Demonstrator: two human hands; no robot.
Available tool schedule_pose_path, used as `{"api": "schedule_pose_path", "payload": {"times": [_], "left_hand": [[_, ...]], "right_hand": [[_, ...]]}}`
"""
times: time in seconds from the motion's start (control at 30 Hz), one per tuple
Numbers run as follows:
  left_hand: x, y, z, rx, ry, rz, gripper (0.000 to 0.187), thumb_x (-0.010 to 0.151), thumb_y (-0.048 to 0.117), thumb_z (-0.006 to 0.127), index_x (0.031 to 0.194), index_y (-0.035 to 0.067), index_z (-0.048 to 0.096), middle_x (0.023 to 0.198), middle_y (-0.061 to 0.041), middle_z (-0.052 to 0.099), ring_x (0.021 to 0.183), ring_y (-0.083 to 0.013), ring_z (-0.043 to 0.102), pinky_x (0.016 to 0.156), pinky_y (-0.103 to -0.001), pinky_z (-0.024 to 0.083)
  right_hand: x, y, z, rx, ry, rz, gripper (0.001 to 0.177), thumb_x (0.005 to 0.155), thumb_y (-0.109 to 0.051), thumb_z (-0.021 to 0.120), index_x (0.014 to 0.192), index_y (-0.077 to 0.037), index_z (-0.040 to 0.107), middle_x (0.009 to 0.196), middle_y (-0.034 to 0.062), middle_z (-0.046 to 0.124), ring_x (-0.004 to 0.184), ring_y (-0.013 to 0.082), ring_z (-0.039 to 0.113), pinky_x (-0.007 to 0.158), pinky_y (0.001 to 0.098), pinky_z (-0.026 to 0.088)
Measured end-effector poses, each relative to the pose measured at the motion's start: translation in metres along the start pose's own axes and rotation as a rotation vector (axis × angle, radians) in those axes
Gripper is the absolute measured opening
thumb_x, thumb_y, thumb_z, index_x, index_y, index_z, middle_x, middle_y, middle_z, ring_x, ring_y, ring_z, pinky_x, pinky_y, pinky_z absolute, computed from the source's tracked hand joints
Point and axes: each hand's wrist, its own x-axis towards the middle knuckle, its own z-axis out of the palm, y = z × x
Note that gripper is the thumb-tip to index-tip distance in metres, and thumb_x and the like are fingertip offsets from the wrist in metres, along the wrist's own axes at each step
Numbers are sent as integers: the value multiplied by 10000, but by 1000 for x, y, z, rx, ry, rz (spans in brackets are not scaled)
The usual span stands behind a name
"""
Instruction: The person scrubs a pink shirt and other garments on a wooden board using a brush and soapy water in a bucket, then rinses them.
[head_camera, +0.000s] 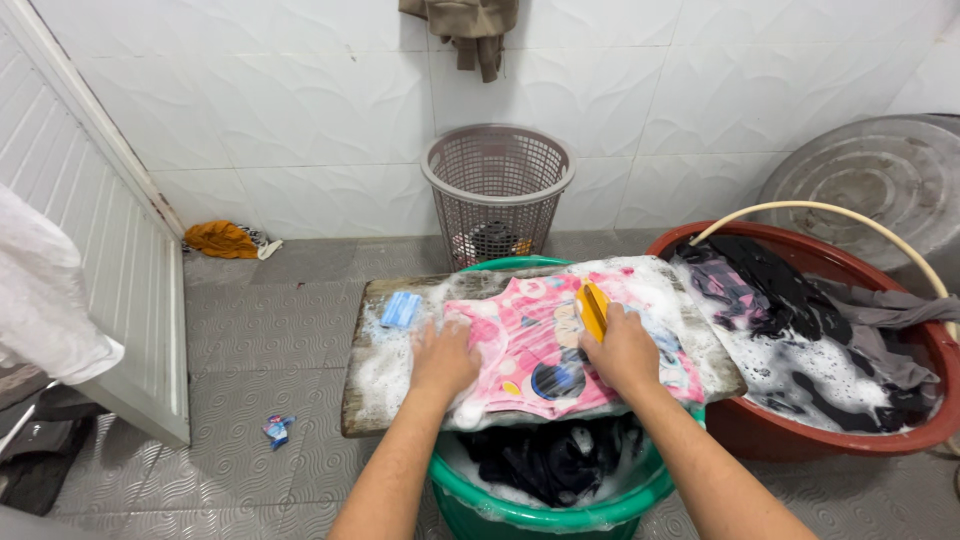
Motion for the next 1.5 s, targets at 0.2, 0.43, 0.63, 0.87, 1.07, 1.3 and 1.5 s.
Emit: {"api": "schedule_pose_path", "payload": {"times": [0.2, 0.43, 0.63, 0.87, 1.07, 1.3, 1.5], "left_hand": [[-4, 9, -12, 108, -35, -37, 524, 946, 351, 539, 1417, 123, 551, 1532, -153, 431, 1459, -419, 320, 1214, -634, 192], [3, -5, 5, 64, 88, -24, 558, 911, 336, 551, 1407, 82, 520, 1542, -176, 387, 1420, -442, 311, 1129, -664, 215], [8, -13, 4, 130, -2, -91, 511, 956, 318, 531, 1399, 64, 539, 1508, -139, 491, 1468, -392, 344, 1175, -626, 269], [10, -17, 10, 14, 37, 123, 507, 910, 295, 539, 1388, 125, 564, 1503, -118, 506, 1512, -336, 342, 1171, -587, 300], [2, -10, -5, -40, -62, -63, 595, 951, 430, 543, 1463, 131, 492, 1570, -118, 408, 1503, -369, 272, 1202, -620, 193], [5, -17, 13, -10, 48, -41, 511, 972, 339, 502, 1405, 73, 550, 1527, -175, 469, 1437, -415, 392, 1180, -534, 303], [3, -16, 8, -31, 62, -16, 540, 948, 356, 535, 1380, 33, 546, 1486, -203, 480, 1378, -428, 422, 1135, -520, 331]], "right_hand": [[1, 1, 1, 0, 23, -19, 562, 805, -402, 717, 1198, -31, 564, 1063, 258, 642, 927, 448, 680, 794, 533, 551], [-1, -3, 7, -3, 44, 3, 553, 808, -392, 720, 1206, -42, 561, 1076, 254, 631, 933, 448, 676, 792, 538, 549], [2, -2, 10, -9, 19, 16, 557, 808, -379, 717, 1227, -48, 558, 1084, 250, 631, 935, 444, 677, 797, 532, 553], [7, -21, 10, 15, -57, 74, 602, 823, -408, 707, 1276, -49, 539, 1111, 249, 634, 951, 443, 682, 810, 527, 556], [12, -68, 50, 178, -48, 36, 576, 833, -408, 693, 1281, -72, 561, 1130, 237, 651, 1000, 429, 679, 860, 523, 542], [10, -130, 68, 214, -225, -198, 646, 786, -405, 734, 1333, -116, 544, 1130, 222, 654, 1022, 428, 663, 890, 506, 535], [27, -95, 51, 115, -108, 83, 547, 843, -344, 694, 1296, -72, 551, 1140, 237, 648, 1023, 423, 679, 877, 526, 542]]}}
